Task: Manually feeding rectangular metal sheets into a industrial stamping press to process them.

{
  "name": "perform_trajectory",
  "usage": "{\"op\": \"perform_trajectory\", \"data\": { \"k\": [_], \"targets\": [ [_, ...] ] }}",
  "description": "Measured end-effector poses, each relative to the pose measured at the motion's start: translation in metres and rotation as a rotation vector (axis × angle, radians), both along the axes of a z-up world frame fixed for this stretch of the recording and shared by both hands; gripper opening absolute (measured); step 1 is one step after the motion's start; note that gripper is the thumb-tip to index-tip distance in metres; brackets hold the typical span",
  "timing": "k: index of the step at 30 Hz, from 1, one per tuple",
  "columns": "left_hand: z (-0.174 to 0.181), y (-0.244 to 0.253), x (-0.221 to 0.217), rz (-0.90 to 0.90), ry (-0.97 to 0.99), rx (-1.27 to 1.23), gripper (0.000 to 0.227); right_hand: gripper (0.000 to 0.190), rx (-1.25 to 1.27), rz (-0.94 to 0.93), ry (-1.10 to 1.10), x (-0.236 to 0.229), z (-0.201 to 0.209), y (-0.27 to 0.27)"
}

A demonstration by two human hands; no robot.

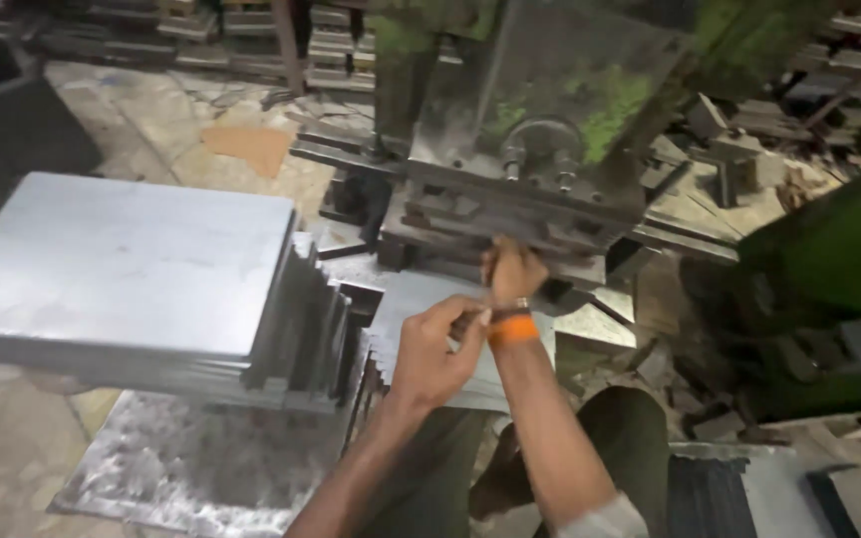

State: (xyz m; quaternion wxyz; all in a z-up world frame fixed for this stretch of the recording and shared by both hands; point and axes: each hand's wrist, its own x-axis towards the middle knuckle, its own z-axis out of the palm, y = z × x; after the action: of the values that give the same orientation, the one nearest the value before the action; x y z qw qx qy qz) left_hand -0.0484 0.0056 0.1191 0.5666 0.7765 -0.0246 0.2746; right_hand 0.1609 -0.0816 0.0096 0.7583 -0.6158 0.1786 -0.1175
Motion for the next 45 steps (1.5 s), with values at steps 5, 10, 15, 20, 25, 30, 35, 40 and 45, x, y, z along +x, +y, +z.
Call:
{"op": "perform_trajectory", "data": {
  "k": [5,10,15,20,25,30,35,40,45],
  "targets": [
    [0.11,0.077,-0.04,0.144,-0.067,0.298,0.018,0.029,-0.156,0.145,0.21,-0.141,0.037,-0.023],
    [0.123,0.233,-0.058,0.597,0.036,0.871,0.046,0.057,-0.273,0.485,0.429,-0.188,0.047,-0.05],
    [0.074,0.221,-0.052,0.578,0.768,0.91,0.093,0.038,-0.022,0.792,0.064,-0.211,0.109,0.017],
    [0.056,0.178,-0.042,0.602,0.561,0.876,0.092,0.04,0.245,1.118,-0.053,-0.225,0.171,0.082],
    [0.073,0.193,-0.052,0.6,0.452,0.854,0.077,0.014,0.317,1.107,-0.044,-0.215,0.169,0.092],
    [0.074,0.274,-0.079,0.835,0.567,0.8,0.074,0.02,0.293,1.018,-0.025,-0.221,0.175,0.105],
    [0.04,0.322,-0.088,0.854,0.546,0.784,0.09,0.022,-0.057,1.002,0.018,-0.229,0.197,0.118],
    [0.042,0.32,-0.088,0.883,0.487,0.836,0.086,0.038,-0.186,0.823,-0.235,-0.193,0.176,0.135],
    [0.048,0.314,-0.089,0.869,0.456,0.775,0.085,0.027,-0.736,0.899,-0.476,-0.121,0.176,0.165]
  ]
}}
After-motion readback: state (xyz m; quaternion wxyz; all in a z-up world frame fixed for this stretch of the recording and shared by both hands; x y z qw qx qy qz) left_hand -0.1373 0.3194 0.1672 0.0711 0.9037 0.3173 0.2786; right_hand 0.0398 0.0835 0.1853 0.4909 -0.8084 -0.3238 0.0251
